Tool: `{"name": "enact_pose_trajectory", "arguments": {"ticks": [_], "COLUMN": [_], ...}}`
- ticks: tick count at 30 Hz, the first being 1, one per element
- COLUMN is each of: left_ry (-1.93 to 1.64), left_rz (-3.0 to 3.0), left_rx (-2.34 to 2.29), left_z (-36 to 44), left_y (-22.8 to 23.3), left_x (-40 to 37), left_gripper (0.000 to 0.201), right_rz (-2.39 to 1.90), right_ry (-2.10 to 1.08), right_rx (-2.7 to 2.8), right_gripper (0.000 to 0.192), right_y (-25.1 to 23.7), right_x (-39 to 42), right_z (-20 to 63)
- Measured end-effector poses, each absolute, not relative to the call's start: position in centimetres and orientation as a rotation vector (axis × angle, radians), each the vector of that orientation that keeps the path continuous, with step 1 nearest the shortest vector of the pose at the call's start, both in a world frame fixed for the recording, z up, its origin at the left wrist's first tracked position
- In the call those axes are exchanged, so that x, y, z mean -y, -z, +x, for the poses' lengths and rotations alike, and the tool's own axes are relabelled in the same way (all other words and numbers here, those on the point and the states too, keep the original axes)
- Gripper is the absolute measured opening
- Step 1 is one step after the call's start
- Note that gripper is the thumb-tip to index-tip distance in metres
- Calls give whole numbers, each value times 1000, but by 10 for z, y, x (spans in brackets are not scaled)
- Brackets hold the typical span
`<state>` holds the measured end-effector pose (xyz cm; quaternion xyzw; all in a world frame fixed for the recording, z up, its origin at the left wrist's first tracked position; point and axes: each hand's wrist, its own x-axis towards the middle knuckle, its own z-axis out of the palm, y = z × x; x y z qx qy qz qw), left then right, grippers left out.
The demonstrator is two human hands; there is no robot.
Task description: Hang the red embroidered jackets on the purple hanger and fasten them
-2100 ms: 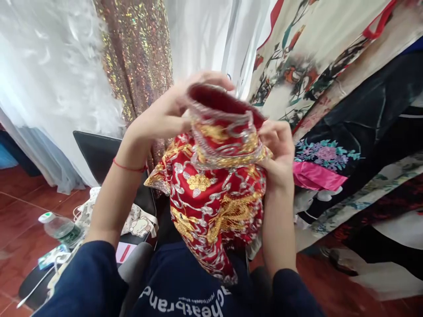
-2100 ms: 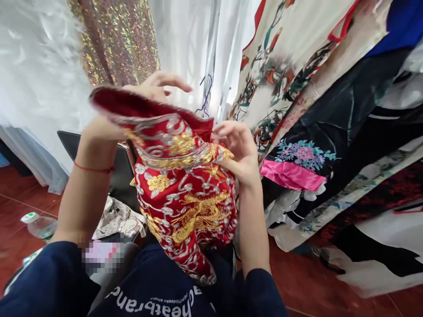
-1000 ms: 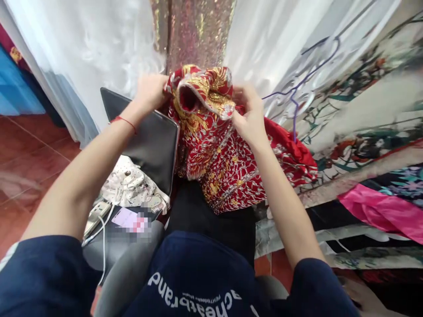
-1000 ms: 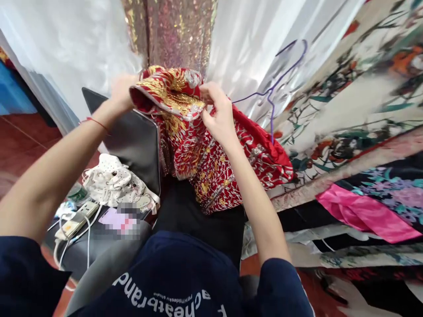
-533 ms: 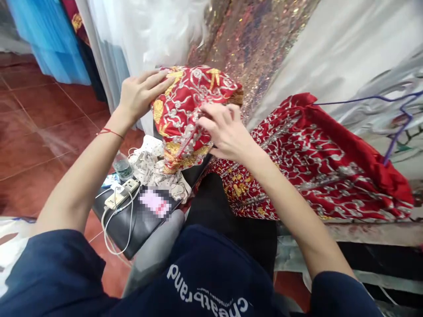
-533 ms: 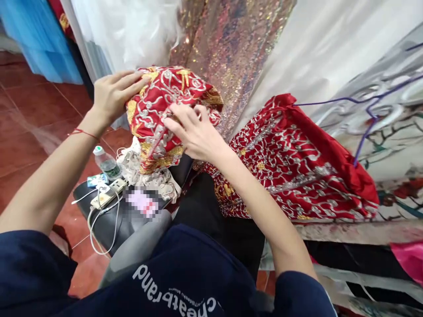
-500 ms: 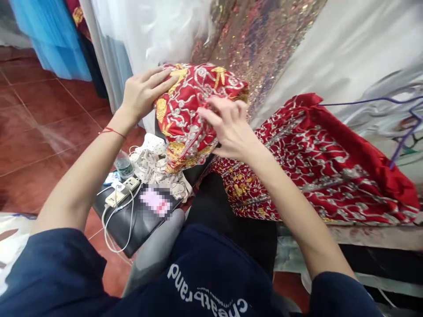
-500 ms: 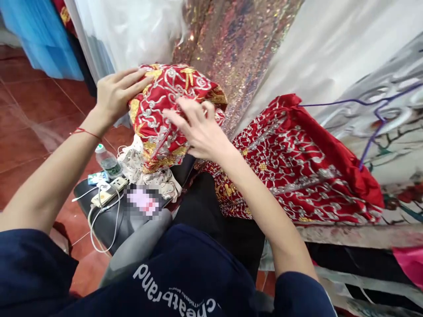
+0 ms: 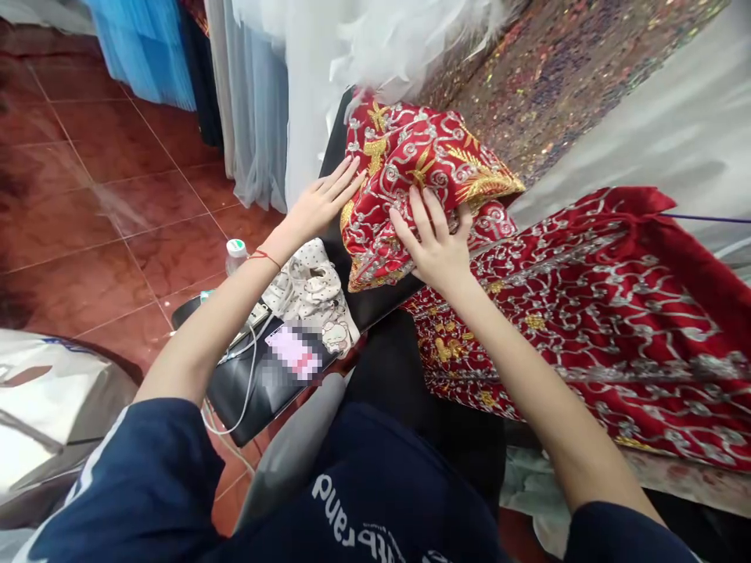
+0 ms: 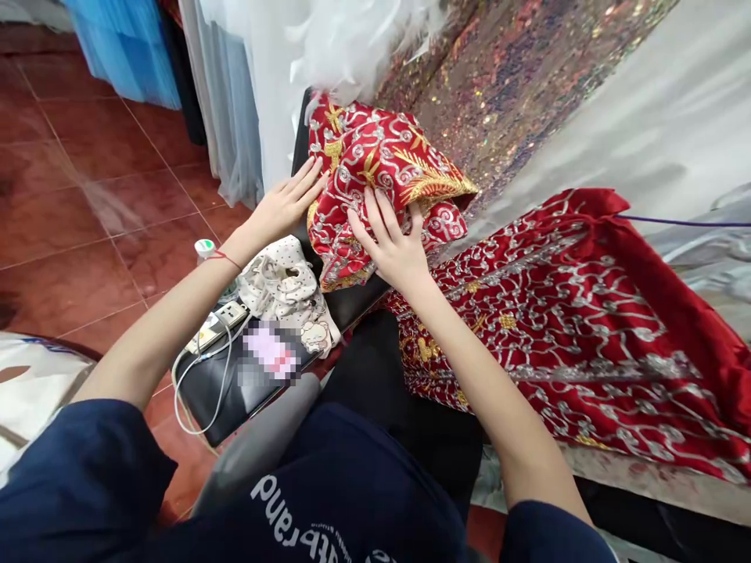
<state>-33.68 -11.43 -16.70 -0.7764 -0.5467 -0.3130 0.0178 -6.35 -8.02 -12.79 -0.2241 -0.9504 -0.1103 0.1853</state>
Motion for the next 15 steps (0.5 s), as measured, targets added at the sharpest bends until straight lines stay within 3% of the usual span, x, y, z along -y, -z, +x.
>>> {"name": "enact_pose_trajectory", "arguments": {"ticks": [4,9,13,15], "left_ry": [995,1255,1572,1562], "left_rz": [-2398,-2412,-2564,-2703], "left_rx": [1834,2034,1704,1481], "left_z": [-338,-326,-273,-236], "left_y": [158,115,57,31], "left_x": [134,194,278,324], "left_gripper": [66,40,27,20], "right_rz": [-641,-630,-548,-502], "right_ry": [385,373,143,83], "right_rx": [2720,2766,2663,2620], "right_gripper": [71,79,74,71], "right_y": [133,127,131,132], "right_x": [79,77,73,74], "right_z": [-70,-71,-71,-70]}}
